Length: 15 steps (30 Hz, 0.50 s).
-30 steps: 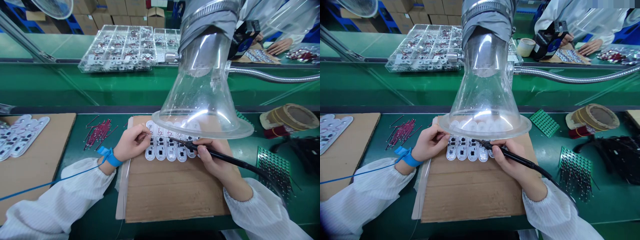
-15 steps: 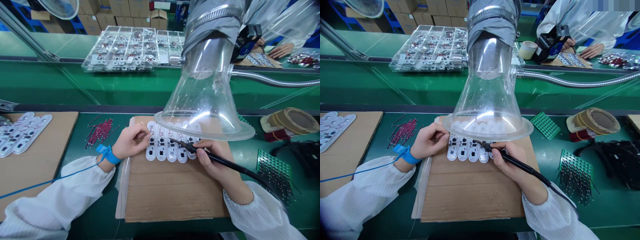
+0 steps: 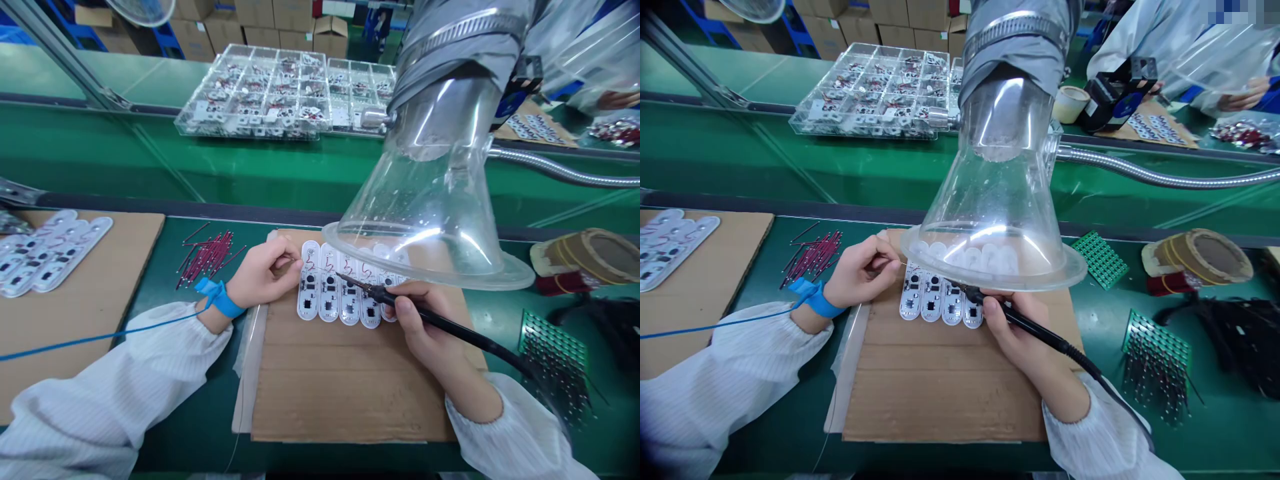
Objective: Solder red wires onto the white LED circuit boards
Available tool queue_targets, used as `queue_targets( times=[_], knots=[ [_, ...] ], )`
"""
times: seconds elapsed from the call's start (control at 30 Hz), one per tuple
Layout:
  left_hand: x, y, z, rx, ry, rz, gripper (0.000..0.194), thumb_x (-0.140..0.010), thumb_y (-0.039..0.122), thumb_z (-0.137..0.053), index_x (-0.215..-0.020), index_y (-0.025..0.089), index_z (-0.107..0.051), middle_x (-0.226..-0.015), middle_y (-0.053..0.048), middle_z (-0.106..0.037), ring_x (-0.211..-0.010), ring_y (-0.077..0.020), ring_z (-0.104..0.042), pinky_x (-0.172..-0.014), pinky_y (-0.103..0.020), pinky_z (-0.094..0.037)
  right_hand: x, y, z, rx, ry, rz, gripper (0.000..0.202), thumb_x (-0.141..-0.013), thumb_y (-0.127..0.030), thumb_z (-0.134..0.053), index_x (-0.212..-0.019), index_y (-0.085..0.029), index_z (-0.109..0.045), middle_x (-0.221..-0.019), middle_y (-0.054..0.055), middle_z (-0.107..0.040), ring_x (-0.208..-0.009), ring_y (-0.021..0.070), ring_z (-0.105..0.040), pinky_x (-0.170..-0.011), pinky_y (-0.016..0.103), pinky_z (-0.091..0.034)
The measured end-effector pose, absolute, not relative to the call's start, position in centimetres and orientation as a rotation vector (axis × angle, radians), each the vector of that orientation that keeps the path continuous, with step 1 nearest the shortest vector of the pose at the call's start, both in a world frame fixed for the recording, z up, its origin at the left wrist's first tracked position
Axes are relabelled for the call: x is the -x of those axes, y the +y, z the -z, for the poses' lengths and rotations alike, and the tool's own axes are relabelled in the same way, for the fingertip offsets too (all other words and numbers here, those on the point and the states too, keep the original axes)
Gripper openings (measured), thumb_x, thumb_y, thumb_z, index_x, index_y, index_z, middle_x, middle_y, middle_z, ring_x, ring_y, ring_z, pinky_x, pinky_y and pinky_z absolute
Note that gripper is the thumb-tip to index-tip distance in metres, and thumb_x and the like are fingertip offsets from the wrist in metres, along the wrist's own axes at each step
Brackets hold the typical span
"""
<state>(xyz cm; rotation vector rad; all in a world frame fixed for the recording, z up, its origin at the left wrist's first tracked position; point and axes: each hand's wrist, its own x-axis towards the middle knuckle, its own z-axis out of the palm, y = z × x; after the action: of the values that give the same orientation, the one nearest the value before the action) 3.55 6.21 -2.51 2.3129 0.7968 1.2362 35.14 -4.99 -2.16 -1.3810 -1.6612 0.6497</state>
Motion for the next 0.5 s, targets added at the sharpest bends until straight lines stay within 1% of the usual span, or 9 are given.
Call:
queue_targets(
  times=[0.13, 0.27, 0.37, 0.5],
  knots=[
    [-3.6, 6.1, 2.6, -2.3, 0.773, -1.209, 0.014, -0.098, 0.011, -0.067, -0.097, 0.022, -0.059, -0.072, 0.01, -0.043, -0.056, -0.0067, -0.037, -0.052, -0.019, -0.031, -35.1, -4.9, 2.4, 1.391, -1.69, -0.666, 0.017, -0.112, -0.044, -0.068, -0.12, -0.03, -0.074, -0.094, 0.003, -0.082, -0.077, 0.021, -0.079, -0.07, 0.035, -0.064],
    [-3.7, 6.1, 2.7, -2.29, 0.777, -1.185, 0.014, -0.097, 0.011, -0.067, -0.097, 0.022, -0.058, -0.07, 0.011, -0.04, -0.055, -0.0067, -0.036, -0.053, -0.02, -0.031, -35.0, -4.7, 2.2, 1.399, -1.76, -0.654, 0.015, -0.113, -0.042, -0.067, -0.122, -0.032, -0.074, -0.095, 0.001, -0.082, -0.079, 0.0194, -0.079, -0.074, 0.034, -0.064],
    [-3.8, 6.1, 2.9, -2.308, 0.773, -1.148, 0.014, -0.097, 0.012, -0.067, -0.096, 0.022, -0.059, -0.069, 0.011, -0.039, -0.055, -0.0073, -0.036, -0.052, -0.021, -0.03, -34.8, -4.5, 1.7, 1.386, -1.809, -0.553, 0.015, -0.113, -0.043, -0.067, -0.115, -0.03, -0.075, -0.093, 0.001, -0.082, -0.077, 0.0193, -0.079, -0.074, 0.033, -0.064],
    [-3.9, 6.2, 2.8, -2.3, 0.751, -1.089, 0.013, -0.098, 0.011, -0.065, -0.095, 0.022, -0.058, -0.07, 0.01, -0.038, -0.057, -0.0083, -0.037, -0.053, -0.022, -0.031, -34.4, -4.4, 0.5, 1.404, -1.849, -0.466, 0.021, -0.11, -0.045, -0.068, -0.106, -0.027, -0.077, -0.091, 0.005, -0.084, -0.08, 0.0226, -0.081, -0.076, 0.036, -0.067]
  ],
)
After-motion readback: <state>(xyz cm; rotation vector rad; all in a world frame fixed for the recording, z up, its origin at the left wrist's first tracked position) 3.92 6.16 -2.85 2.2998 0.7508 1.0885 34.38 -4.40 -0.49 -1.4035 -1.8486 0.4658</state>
